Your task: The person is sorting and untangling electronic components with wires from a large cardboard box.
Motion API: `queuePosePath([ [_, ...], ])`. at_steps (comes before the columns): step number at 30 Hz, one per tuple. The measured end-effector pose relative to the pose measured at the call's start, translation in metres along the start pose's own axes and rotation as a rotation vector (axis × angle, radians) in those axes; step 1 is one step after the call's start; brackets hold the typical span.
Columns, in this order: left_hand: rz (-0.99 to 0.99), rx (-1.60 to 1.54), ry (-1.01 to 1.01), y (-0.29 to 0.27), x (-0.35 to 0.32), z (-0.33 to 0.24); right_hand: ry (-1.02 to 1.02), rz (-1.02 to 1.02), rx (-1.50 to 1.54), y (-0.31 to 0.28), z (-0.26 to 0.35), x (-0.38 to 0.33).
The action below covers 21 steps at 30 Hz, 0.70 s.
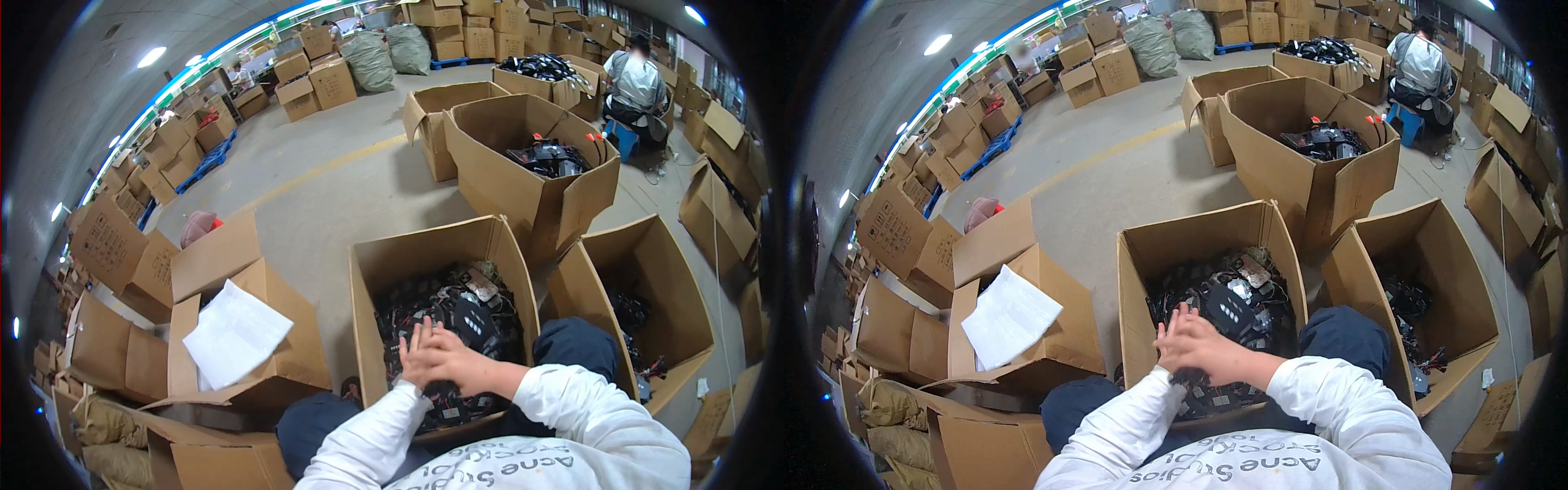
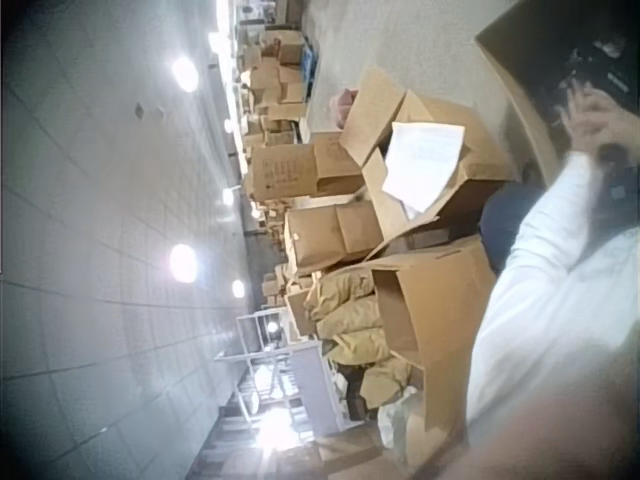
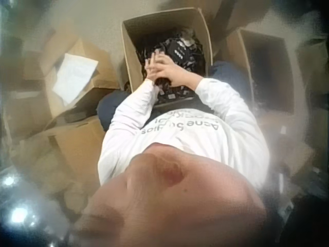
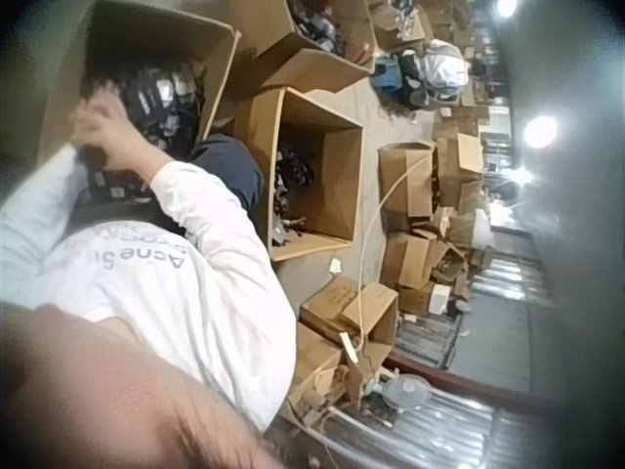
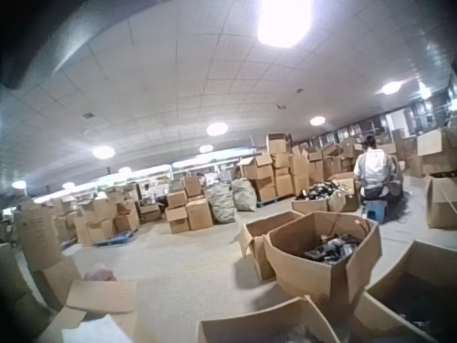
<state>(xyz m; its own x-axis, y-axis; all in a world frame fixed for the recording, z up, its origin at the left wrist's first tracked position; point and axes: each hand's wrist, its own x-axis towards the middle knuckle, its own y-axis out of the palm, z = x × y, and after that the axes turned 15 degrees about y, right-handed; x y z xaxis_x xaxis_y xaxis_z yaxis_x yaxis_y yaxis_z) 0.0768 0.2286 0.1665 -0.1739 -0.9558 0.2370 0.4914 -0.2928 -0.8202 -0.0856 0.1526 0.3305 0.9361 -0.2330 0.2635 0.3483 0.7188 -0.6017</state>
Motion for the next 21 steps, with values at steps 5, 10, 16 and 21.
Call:
queuePosePath([
  [5,-0.438,-0.185,-0.123,-0.096,0.028,-0.001,-0.099,0.129,-0.597,-0.012,0.027,-0.021],
  [10,-0.010,0.284,0.318,-0.092,0.012,0.012,-0.215,-0.085,-0.812,-0.008,0.016,-0.028],
  [16,-0.009,-0.115,0.285,-0.050,0.002,0.000,0.028,-0.076,-0.756,-0.019,0.010,-0.017],
  [21,0.139,-0.355,0.224,-0.073,0.006,0.007,-0.047,0.162,-0.428,0.015,-0.027,-0.017],
])
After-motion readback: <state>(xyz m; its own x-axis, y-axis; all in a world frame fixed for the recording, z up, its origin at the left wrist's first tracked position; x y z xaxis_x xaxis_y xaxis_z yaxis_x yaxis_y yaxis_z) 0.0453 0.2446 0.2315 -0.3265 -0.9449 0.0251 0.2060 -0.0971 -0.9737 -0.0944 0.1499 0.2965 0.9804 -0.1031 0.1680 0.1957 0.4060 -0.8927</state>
